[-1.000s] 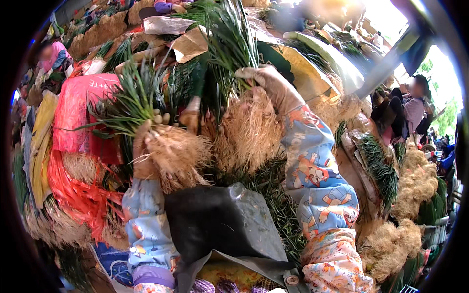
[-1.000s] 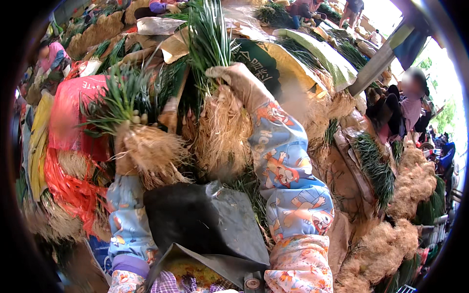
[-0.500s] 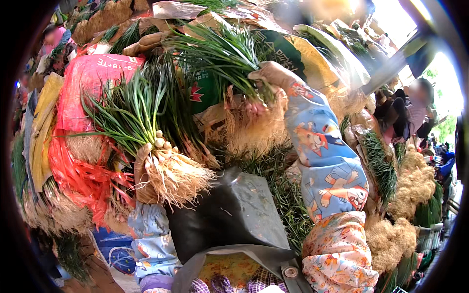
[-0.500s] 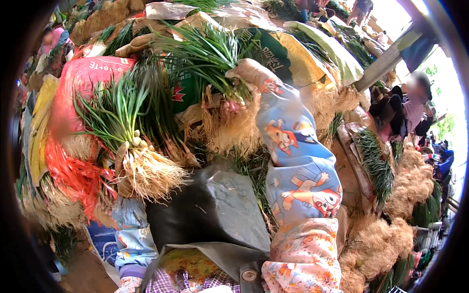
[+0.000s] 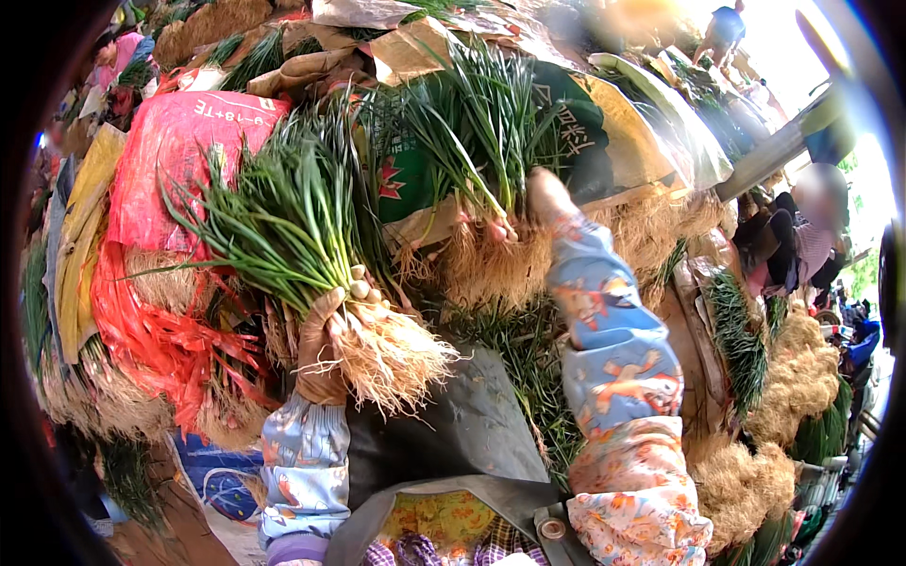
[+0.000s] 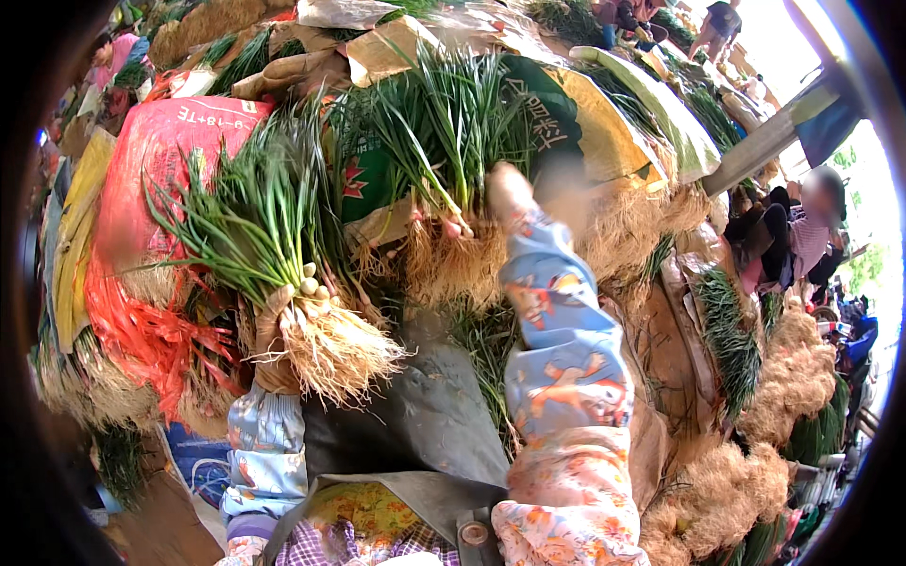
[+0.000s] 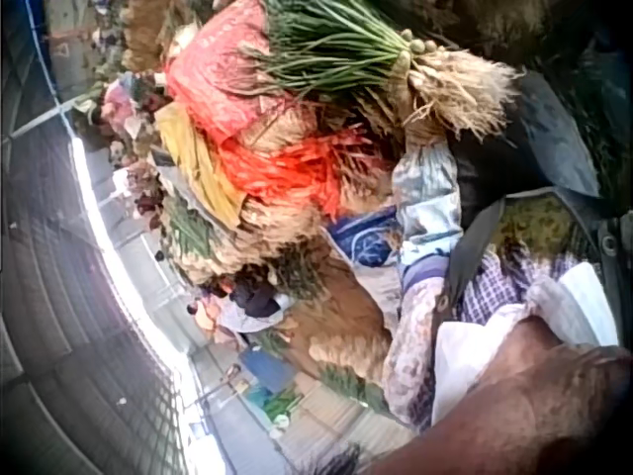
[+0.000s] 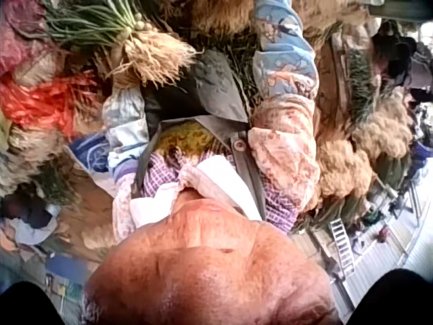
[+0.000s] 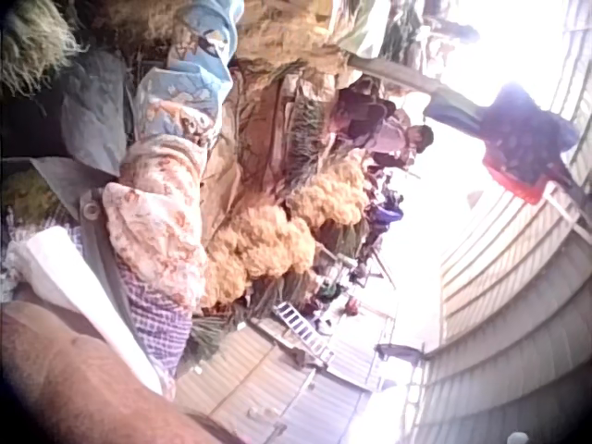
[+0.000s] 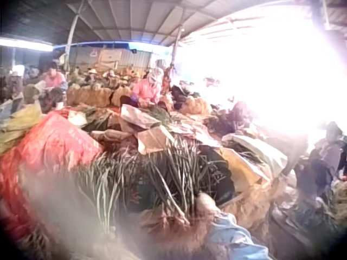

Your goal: The person cleans bunches of green onions by hand, peeling away outer layers and placing them into a pile.

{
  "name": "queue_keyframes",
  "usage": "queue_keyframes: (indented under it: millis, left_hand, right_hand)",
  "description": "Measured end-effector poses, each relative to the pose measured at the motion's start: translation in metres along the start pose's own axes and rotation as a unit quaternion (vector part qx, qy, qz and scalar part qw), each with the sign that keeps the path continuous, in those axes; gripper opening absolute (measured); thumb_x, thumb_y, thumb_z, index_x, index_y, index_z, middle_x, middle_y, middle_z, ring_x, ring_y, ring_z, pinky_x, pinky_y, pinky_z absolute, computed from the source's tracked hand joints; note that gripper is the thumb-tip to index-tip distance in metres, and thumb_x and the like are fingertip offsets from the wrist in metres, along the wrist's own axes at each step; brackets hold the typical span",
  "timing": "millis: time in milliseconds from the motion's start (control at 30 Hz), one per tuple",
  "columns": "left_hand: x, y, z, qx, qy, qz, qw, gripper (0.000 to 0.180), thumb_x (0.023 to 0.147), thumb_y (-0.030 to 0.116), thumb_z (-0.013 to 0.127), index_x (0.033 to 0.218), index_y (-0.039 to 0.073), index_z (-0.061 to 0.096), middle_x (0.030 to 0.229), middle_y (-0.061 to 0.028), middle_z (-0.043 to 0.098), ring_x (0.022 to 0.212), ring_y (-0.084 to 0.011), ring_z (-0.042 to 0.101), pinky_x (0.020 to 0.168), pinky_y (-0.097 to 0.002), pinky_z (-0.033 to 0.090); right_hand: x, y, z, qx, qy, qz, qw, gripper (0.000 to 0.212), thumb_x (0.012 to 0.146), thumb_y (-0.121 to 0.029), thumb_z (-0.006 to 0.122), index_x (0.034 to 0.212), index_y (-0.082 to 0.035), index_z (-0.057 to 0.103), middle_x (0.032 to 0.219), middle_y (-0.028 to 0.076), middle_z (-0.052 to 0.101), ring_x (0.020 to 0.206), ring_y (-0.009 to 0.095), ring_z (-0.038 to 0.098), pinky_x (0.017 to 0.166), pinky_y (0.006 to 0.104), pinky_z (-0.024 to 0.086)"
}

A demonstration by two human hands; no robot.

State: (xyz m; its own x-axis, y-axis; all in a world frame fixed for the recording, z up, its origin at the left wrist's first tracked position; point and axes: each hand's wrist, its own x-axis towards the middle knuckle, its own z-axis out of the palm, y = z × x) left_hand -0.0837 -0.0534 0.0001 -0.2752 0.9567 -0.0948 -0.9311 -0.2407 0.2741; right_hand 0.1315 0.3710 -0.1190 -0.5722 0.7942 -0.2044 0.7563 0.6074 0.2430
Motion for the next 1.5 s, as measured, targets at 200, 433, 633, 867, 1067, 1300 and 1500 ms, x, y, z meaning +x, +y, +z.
queue_keyframes:
  millis: [200,433,633,867,1067,1300,1500]
  left_hand:
    - [-0.008,0.016,-0.008,0.044,0.006,-0.013,0.999,0.044,0.082,0.015,0.060,0.119,-0.003,0.045,0.093,-0.0088,0.058,0.091,-0.0205,0.057,0.082,-0.0357,0.049]
    - [-0.001,0.008,-0.007,0.078,0.008,-0.017,0.997,0.044,0.080,0.018,0.062,0.116,-0.003,0.048,0.089,-0.0067,0.060,0.088,-0.0202,0.057,0.080,-0.0357,0.049]
    - [-0.017,0.029,-0.013,0.097,-0.009,-0.011,0.995,0.044,0.082,0.018,0.059,0.118,-0.004,0.046,0.092,-0.0076,0.059,0.089,-0.0212,0.057,0.079,-0.0347,0.048]
    - [-0.024,0.029,-0.005,0.101,-0.025,-0.016,0.994,0.047,0.082,0.016,0.058,0.122,-0.004,0.042,0.093,-0.0087,0.058,0.089,-0.0221,0.057,0.079,-0.0356,0.048]
    - [-0.008,0.008,-0.001,0.104,-0.045,-0.080,0.990,0.042,0.078,0.012,0.061,0.114,-0.001,0.045,0.100,-0.0123,0.057,0.092,-0.0258,0.055,0.083,-0.0425,0.048]
    - [-0.002,0.012,-0.033,0.349,0.065,-0.155,0.922,0.016,0.081,0.013,0.060,0.093,0.002,0.057,0.072,-0.0069,0.062,0.056,-0.0123,0.059,0.050,-0.0228,0.050]
    - [-0.003,-0.006,-0.018,0.222,0.059,-0.176,0.957,0.027,0.084,0.016,0.054,0.101,-0.005,0.053,0.080,-0.0123,0.061,0.068,-0.0215,0.062,0.062,-0.0300,0.054]
  right_hand:
    - [-0.116,-0.062,-0.176,0.144,0.277,0.154,0.937,0.033,0.082,-0.033,0.056,0.100,-0.005,0.055,0.087,0.013,0.060,0.082,0.024,0.060,0.075,0.0366,0.048]
    - [-0.105,-0.179,-0.143,0.063,0.161,0.072,0.982,0.011,0.083,-0.018,0.054,0.080,-0.010,0.062,0.073,0.008,0.063,0.070,0.024,0.064,0.066,0.0349,0.052]
    - [-0.099,-0.079,-0.146,0.201,0.126,0.181,0.954,0.018,0.078,-0.023,0.057,0.087,-0.008,0.062,0.081,0.014,0.065,0.081,0.029,0.063,0.069,0.0379,0.049]
    - [-0.161,-0.203,-0.172,0.345,0.176,0.092,0.917,0.036,0.083,-0.042,0.054,0.082,-0.007,0.063,0.080,0.012,0.065,0.073,0.028,0.062,0.071,0.0356,0.050]
    - [-0.116,-0.212,-0.113,0.633,0.118,0.131,0.754,0.039,0.082,-0.036,0.059,0.098,-0.001,0.063,0.077,0.010,0.065,0.071,0.020,0.062,0.068,0.0315,0.048]
    - [-0.227,-0.240,-0.157,0.537,0.127,-0.051,0.832,0.025,0.083,-0.030,0.055,0.082,-0.006,0.063,0.071,0.014,0.062,0.061,0.029,0.058,0.057,0.0372,0.047]
    - [-0.214,-0.230,-0.129,0.406,0.177,-0.003,0.896,0.023,0.081,-0.030,0.054,0.075,-0.008,0.059,0.070,0.010,0.062,0.062,0.028,0.061,0.059,0.0382,0.049]
